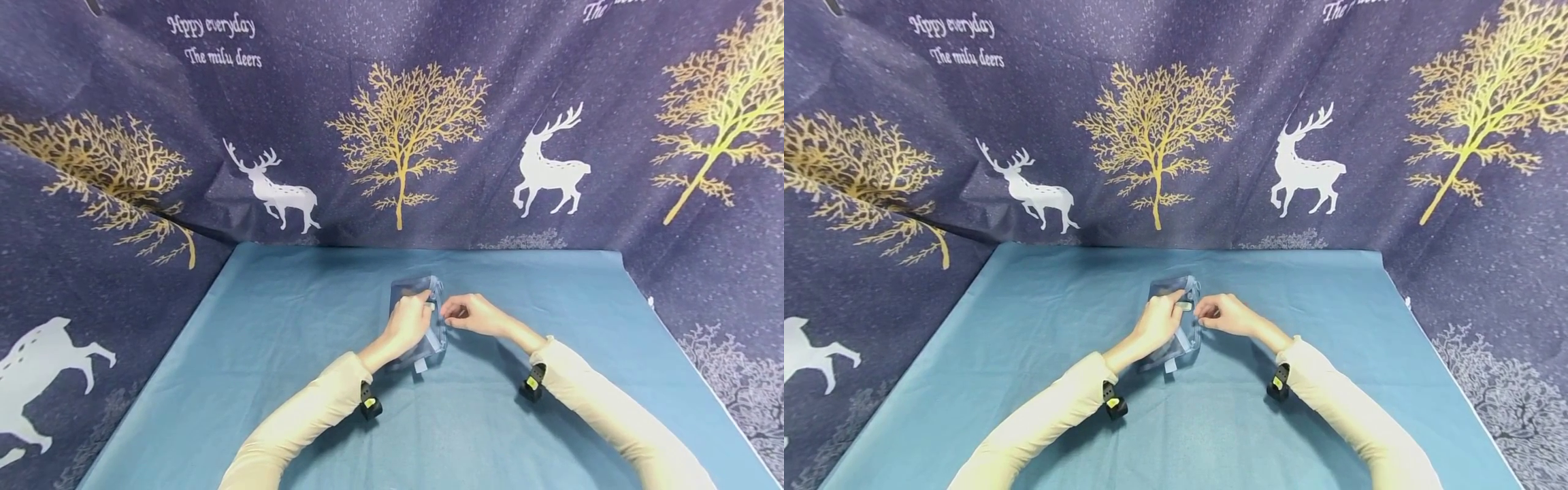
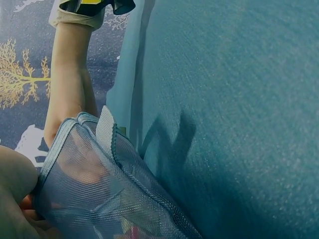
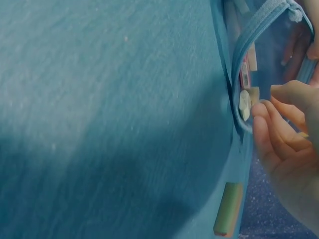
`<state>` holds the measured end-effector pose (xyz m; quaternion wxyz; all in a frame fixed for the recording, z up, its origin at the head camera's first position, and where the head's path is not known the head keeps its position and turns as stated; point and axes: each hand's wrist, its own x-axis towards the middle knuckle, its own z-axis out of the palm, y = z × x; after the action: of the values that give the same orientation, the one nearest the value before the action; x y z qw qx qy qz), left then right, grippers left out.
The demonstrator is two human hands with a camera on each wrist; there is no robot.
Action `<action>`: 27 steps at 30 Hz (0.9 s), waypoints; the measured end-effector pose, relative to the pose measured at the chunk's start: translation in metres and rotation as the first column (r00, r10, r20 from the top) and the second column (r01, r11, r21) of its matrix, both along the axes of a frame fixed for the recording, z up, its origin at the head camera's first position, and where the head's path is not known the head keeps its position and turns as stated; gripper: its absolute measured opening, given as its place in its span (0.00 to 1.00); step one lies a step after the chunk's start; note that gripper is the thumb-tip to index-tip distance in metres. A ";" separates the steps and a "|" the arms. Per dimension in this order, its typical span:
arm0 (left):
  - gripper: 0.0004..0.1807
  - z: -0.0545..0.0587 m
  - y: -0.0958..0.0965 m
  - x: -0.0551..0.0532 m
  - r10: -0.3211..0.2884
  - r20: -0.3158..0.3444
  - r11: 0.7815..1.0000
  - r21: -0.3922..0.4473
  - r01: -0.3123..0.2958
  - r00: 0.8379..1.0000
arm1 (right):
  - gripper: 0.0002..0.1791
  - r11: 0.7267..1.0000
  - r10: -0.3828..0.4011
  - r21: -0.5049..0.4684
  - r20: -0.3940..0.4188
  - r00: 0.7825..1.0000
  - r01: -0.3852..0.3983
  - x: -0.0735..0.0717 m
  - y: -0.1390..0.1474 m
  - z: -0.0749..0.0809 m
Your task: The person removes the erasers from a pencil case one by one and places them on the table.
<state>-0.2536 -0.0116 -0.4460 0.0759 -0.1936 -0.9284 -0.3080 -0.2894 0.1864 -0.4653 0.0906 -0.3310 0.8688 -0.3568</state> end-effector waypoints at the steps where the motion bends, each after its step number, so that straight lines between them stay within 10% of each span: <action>1: 0.21 0.000 0.000 0.000 0.001 -0.001 1.000 0.001 -0.001 1.000 | 0.10 1.000 0.004 -0.002 0.001 1.000 -0.004 0.000 -0.001 0.000; 27: 0.22 0.002 -0.006 0.004 0.085 0.119 0.996 0.006 -0.086 0.989 | 0.13 0.996 0.094 0.004 -0.031 0.995 -0.094 -0.001 -0.025 -0.008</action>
<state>-0.2501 -0.0175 -0.4442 0.0350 -0.1347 -0.9370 -0.3205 -0.2908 0.1616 -0.4734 0.0940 -0.3769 0.8540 -0.3461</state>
